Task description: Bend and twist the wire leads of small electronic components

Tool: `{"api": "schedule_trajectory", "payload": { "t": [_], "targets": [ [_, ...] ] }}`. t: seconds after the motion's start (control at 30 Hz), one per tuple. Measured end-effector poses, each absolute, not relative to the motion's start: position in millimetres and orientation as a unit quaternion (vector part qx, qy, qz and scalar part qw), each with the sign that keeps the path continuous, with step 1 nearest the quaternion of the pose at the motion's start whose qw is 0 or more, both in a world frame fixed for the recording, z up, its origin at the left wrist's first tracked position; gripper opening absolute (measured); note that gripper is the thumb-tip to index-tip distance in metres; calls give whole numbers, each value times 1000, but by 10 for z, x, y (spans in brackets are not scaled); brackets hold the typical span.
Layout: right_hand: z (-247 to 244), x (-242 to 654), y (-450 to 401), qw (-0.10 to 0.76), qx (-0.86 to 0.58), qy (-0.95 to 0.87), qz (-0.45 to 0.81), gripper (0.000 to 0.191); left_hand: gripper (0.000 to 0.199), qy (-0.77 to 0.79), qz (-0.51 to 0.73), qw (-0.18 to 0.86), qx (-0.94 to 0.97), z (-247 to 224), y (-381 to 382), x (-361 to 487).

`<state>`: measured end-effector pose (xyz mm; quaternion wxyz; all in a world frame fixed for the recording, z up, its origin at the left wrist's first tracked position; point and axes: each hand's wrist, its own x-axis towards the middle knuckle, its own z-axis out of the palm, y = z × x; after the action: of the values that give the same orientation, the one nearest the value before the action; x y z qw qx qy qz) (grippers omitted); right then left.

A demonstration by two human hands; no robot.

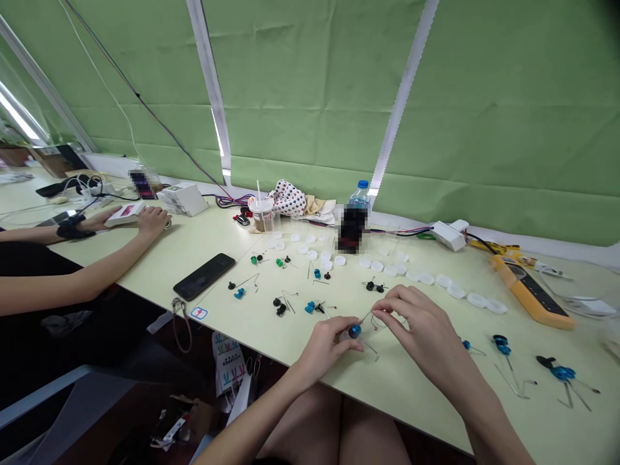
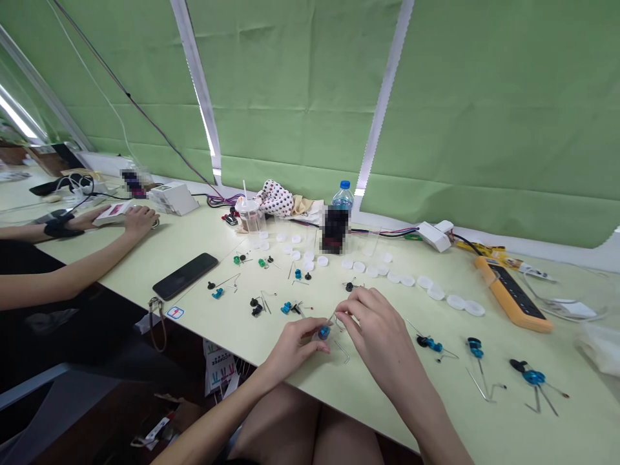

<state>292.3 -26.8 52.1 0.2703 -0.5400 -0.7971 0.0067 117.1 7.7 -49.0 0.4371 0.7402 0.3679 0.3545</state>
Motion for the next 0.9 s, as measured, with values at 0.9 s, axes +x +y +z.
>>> {"api": "schedule_trajectory", "payload": {
  "t": [0.9],
  "targets": [
    [622, 2837, -116, 199, -581, -779, 130, 25, 31, 378, 361, 449, 725, -480, 48, 1183]
  ]
}}
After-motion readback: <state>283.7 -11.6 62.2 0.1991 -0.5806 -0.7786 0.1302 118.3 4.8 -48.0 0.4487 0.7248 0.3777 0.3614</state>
